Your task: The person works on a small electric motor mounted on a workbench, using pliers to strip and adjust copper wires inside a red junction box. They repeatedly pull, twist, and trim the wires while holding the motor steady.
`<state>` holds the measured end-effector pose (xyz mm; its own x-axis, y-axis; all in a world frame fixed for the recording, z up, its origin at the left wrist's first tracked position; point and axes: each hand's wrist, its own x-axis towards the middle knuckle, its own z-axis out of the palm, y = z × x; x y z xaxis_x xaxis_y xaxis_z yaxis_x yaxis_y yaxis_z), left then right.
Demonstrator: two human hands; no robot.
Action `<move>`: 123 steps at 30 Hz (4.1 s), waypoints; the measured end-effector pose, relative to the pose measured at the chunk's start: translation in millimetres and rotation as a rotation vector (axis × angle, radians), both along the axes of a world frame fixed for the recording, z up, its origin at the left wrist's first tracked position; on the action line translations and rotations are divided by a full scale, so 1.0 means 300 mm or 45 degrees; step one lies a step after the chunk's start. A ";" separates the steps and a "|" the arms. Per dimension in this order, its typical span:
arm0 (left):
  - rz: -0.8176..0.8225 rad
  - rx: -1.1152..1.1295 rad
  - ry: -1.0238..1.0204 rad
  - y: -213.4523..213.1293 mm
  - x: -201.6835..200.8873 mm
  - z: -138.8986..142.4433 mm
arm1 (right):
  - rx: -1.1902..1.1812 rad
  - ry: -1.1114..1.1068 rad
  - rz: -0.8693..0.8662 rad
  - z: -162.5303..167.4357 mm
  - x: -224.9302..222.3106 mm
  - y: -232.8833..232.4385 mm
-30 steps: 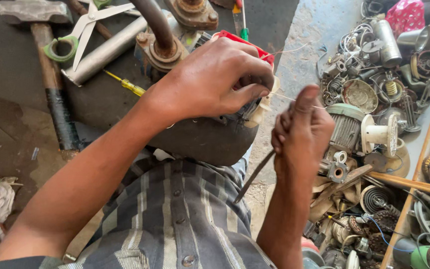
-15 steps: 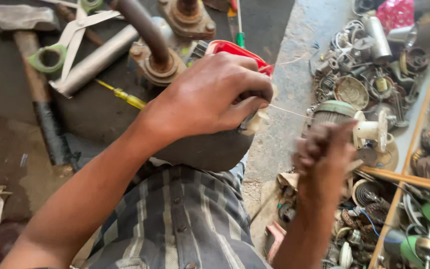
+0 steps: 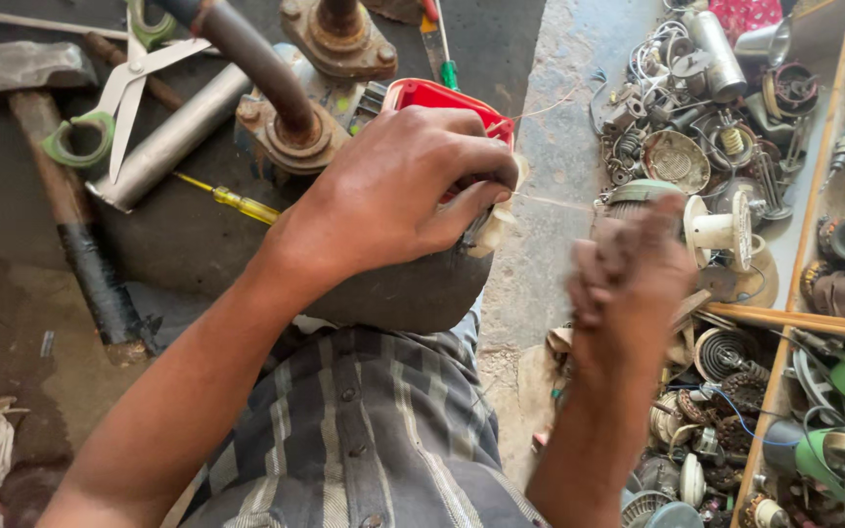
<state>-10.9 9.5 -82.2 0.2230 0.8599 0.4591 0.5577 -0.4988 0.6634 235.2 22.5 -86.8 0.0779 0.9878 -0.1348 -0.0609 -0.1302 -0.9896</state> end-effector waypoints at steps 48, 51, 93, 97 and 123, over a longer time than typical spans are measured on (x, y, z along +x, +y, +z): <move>0.014 -0.011 -0.026 0.004 0.004 0.019 | 0.737 -0.309 0.476 -0.180 0.014 0.063; 0.030 -0.037 -0.019 0.006 0.010 0.025 | 0.762 -0.197 0.558 -0.189 0.006 0.088; -0.008 0.076 0.007 0.010 0.013 0.017 | 0.501 0.468 0.164 -0.037 0.142 0.087; -0.005 0.076 0.001 0.011 0.016 0.013 | 0.387 0.180 0.150 -0.027 0.137 0.045; 0.103 0.055 -0.038 -0.002 0.016 -0.013 | 0.134 0.403 0.455 -0.165 0.065 0.070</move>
